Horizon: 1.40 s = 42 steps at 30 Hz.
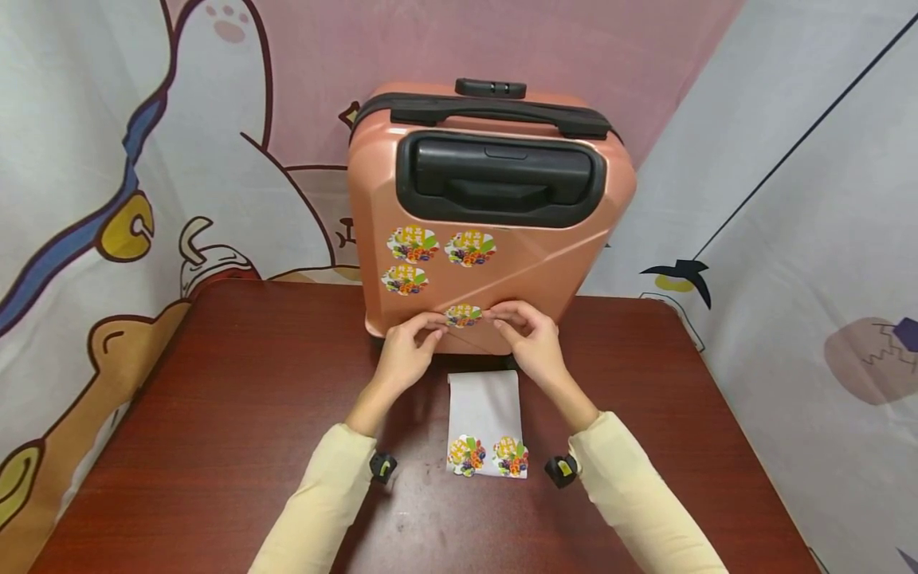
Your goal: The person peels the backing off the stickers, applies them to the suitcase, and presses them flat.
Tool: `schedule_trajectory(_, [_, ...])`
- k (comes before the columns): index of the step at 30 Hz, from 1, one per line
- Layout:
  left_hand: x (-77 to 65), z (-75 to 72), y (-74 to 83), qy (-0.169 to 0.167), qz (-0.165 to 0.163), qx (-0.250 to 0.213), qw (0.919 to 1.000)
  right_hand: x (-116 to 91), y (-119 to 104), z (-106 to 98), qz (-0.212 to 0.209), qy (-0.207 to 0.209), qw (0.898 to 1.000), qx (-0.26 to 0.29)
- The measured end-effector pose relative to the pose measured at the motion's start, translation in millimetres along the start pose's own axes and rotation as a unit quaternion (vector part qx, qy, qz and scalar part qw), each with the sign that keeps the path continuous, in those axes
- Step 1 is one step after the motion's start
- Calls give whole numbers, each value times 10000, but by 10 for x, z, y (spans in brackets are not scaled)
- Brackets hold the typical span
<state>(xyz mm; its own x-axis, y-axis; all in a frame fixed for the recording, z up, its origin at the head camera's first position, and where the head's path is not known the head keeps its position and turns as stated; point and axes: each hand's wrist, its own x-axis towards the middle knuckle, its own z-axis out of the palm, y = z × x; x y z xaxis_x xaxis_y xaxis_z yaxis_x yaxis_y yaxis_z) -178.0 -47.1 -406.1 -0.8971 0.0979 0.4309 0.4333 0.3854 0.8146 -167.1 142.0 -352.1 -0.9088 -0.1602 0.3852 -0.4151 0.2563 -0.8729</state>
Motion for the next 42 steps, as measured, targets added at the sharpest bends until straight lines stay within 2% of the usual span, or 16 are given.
schedule_trajectory(5, [-17, 9, 2, -117, -119, -6, 9999, -38, 67, -11, 166, -110, 9998, -42])
schedule_trajectory(12, [-46, 27, -17, -348, -222, 115, 9991, -53, 105, -64, -25, -160, 9996, 209])
schedule_trajectory(17, [-78, 18, -26, -458, -262, 216, 9984, -91, 119, -118, 73, -199, 9995, 229])
schedule_trajectory(21, [-100, 4, -46, -507, -284, 180, 9981, -129, 153, -168, 309, -191, 9992, 170])
schedule_trajectory(27, [-131, -17, -89, -560, -300, 128, 9979, -193, 421, -253, 599, -158, 9978, 256])
schedule_trajectory(33, [-200, -32, -170, -655, -311, 204, 9972, -307, 615, -310, 709, -132, 9974, 38])
schedule_trajectory(42, [-321, -19, -298, -890, -637, 207, 9938, -517, 704, -362, 1497, -332, 9878, -278])
